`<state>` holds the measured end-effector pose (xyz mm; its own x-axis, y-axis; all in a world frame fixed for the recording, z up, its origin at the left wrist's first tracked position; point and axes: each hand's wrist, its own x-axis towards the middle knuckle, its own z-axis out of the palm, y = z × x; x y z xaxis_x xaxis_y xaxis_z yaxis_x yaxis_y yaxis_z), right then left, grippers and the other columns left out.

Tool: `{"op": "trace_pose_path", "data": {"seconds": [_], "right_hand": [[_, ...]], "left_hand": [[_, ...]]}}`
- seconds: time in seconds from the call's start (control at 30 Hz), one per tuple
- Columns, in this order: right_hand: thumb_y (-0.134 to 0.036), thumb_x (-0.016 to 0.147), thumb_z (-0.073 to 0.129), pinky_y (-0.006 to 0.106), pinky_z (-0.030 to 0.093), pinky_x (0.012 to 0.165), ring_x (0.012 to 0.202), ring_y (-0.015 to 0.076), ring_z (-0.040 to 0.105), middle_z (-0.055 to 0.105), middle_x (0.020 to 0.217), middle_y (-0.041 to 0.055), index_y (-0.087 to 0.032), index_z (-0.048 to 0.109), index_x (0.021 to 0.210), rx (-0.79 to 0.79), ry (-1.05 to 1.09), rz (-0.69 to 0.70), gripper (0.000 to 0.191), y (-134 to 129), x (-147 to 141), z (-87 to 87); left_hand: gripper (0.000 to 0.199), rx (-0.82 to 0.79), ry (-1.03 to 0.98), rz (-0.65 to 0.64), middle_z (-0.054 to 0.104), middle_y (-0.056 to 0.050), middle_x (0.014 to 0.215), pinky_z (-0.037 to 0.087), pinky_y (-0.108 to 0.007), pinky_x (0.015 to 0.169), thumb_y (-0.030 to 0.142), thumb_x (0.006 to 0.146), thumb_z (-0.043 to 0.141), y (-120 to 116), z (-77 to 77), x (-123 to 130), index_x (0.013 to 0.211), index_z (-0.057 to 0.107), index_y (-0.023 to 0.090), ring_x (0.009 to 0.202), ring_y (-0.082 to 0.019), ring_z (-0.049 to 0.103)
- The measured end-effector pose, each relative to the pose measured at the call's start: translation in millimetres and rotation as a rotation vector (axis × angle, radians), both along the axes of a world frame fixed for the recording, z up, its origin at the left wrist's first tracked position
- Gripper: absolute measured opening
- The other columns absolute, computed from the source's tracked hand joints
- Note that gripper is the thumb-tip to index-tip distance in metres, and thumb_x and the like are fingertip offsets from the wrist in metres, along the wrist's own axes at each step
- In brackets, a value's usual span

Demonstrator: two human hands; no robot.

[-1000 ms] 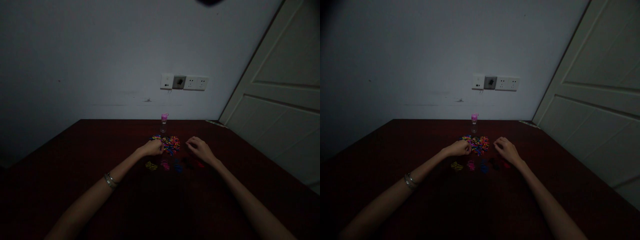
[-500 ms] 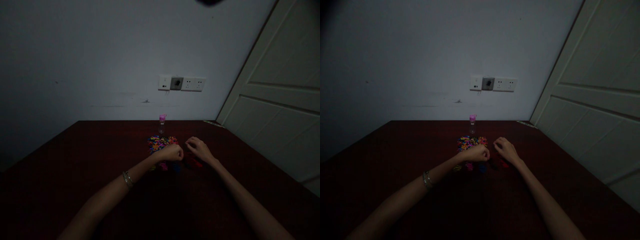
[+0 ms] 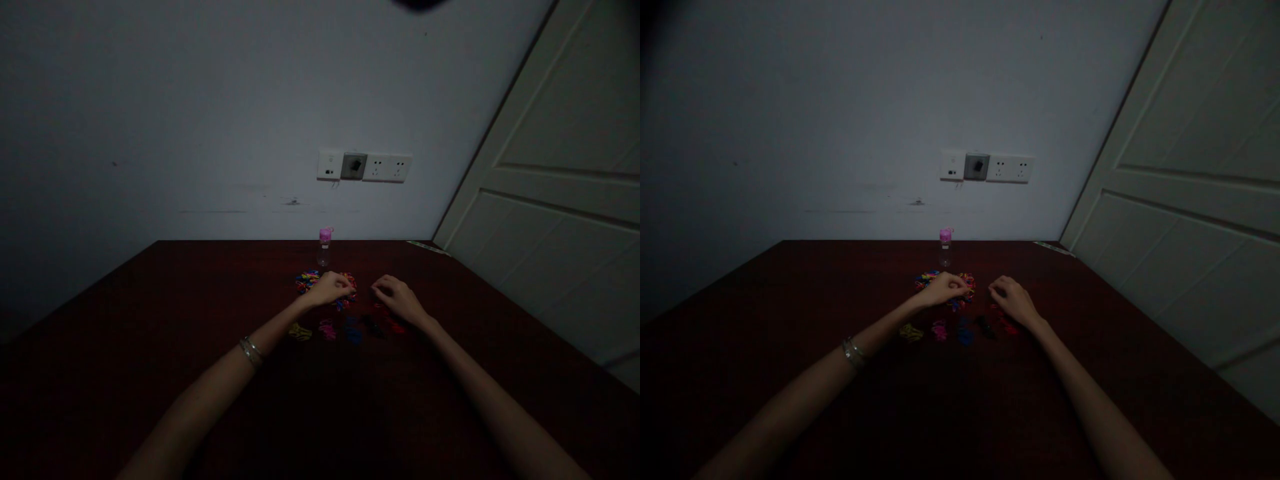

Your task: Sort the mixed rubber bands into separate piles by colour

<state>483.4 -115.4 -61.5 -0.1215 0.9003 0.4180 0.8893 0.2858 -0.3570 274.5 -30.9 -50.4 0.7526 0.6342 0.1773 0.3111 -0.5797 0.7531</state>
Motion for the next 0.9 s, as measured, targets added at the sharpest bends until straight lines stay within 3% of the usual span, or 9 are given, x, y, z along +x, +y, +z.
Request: {"op": "trace_pose_path", "data": {"seconds": [0.27,0.43,0.57,0.77,0.9], "right_hand": [[-0.031,0.079,0.048,0.030,0.043,0.079,0.085,0.0166,0.055,0.060,0.090,0.0053,-0.018,0.062,0.087,-0.022,0.153,0.079,0.021,8,-1,-8.7],[-0.032,0.076,0.052,0.029,0.044,0.077,0.084,0.0163,0.055,0.059,0.092,0.0055,-0.017,0.062,0.092,-0.095,0.221,0.138,0.023,16,-8,-10.6],[-0.031,0.074,0.054,0.029,0.044,0.073,0.081,0.0156,0.055,0.059,0.094,0.0059,-0.017,0.061,0.096,-0.163,0.214,0.161,0.027,26,-13,-12.6],[-0.031,0.070,0.059,0.028,0.045,0.070,0.078,0.0159,0.055,0.060,0.092,0.0070,-0.014,0.058,0.103,-0.197,0.186,0.164,0.037,44,-17,-15.9],[-0.029,0.072,0.056,0.028,0.044,0.071,0.078,0.0155,0.055,0.061,0.089,0.0063,-0.015,0.062,0.094,-0.171,0.183,0.174,0.027,48,-19,-20.6]], "left_hand": [[0.039,-0.064,-0.183,0.373,0.063,-0.005,0.065,0.034,-0.021,0.054,0.043,0.069,0.052,56,-12.0,-66,0.072,0.067,0.007,0.058,-0.012,0.050],[0.037,-0.084,-0.227,0.551,0.055,-0.001,0.051,0.029,-0.021,0.050,0.044,0.066,0.053,72,-20.6,-92,0.066,0.067,0.009,0.050,-0.010,0.043],[0.041,-0.116,-0.249,0.575,0.040,0.005,0.041,0.022,-0.021,0.045,0.047,0.068,0.050,73,-27.7,-96,0.071,0.066,0.009,0.043,-0.008,0.031],[0.042,-0.105,-0.279,0.541,0.040,0.005,0.042,0.020,-0.021,0.044,0.048,0.068,0.050,67,-28.2,-98,0.071,0.066,0.009,0.042,-0.007,0.030],[0.041,-0.077,-0.282,0.533,0.042,0.004,0.042,0.022,-0.021,0.045,0.046,0.068,0.050,63,-26.8,-98,0.070,0.066,0.009,0.043,-0.008,0.032]]}}
